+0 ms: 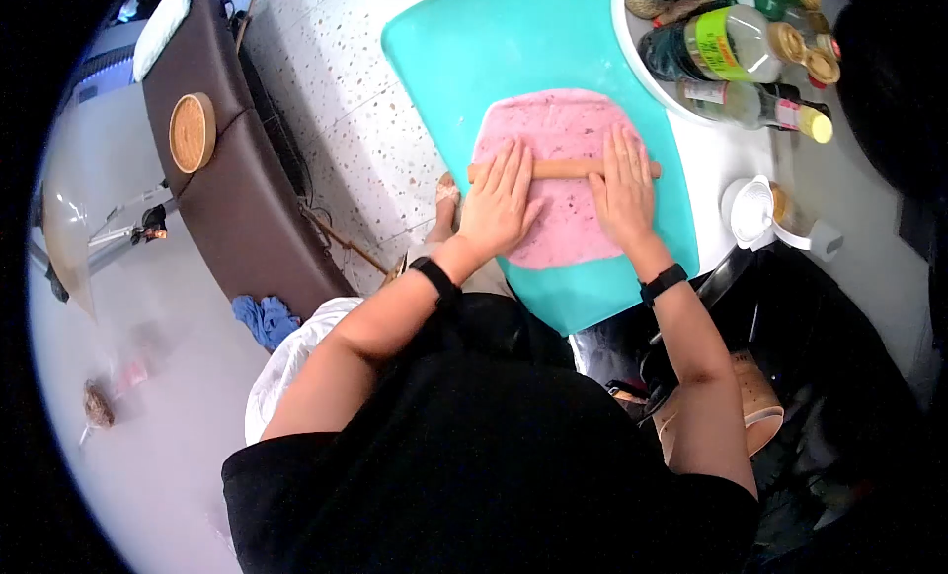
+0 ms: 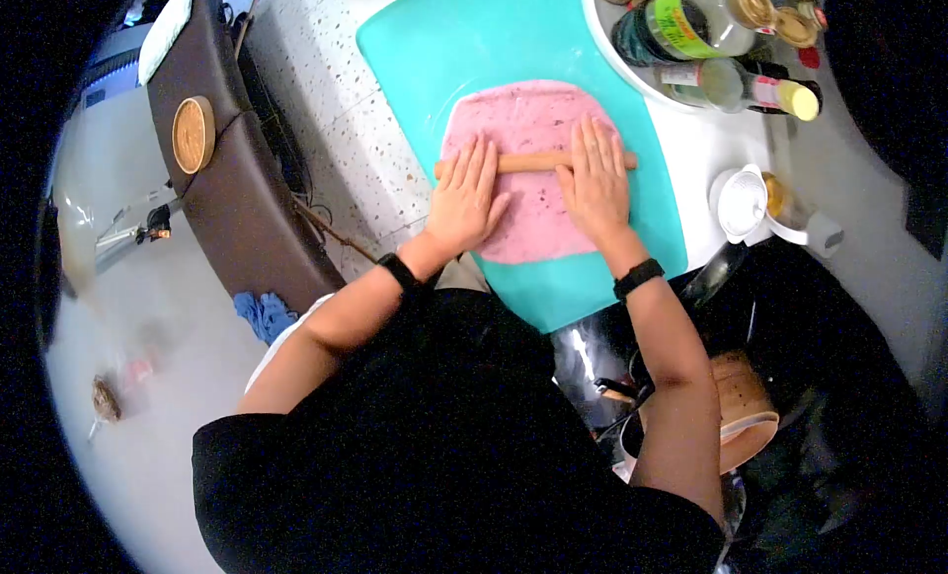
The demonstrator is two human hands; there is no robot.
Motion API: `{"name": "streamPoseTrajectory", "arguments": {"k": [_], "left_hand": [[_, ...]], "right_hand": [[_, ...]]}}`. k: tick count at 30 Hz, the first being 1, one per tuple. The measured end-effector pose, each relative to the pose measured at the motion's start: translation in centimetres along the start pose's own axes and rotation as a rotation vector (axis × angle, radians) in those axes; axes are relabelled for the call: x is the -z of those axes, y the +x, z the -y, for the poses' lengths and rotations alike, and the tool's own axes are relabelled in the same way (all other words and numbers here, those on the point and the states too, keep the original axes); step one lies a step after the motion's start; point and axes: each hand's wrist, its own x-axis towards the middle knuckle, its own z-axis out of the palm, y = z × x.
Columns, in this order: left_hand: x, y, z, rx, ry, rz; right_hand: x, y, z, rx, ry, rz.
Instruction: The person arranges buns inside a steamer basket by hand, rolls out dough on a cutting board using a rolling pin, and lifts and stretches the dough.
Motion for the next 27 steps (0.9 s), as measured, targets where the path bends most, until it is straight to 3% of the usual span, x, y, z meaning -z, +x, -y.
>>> {"name": "streamPoseTrajectory", "arguments": {"k": [3,5,8,11,15,17,24,27], "left_hand": [[0.6,5.2,2.0,0.094,0.066,-0.072],[1.1,9.9,4.4,0.173,0.172,-0.165],[2.5,15.4,7.3,0.145,0.198,-0.3],[3.5,17.5,8.7,0.088,0.215,-0.32],[4.3,10.7,3.4,0.082,0.108,-0.192],[2.0,8.3,3.7,0.121,0.05,-0.148],[2.8,18.5,9.8,0.083,0.23,-0.251],[3.9,19.2,9.1,0.13,0.077,-0.207]], "right_hand": [[-0.1,5.7,-0.2,-0.034,-0.177,0.013],[-0.7,11.7,-1.3,0.007,-0.247,-0.115],[-1.4,18.0,-2.9,0.028,-0.261,-0.227],[-1.2,20.8,-2.8,0.034,-0.223,-0.193],[1.4,14.6,-0.8,0.093,-0.008,-0.247],[0.7,10.5,-0.6,0.043,-0.045,-0.117],[-1.5,18.3,-1.2,-0.058,-0.312,-0.111],[-1.6,19.0,-1.5,-0.097,-0.37,-0.153]]}}
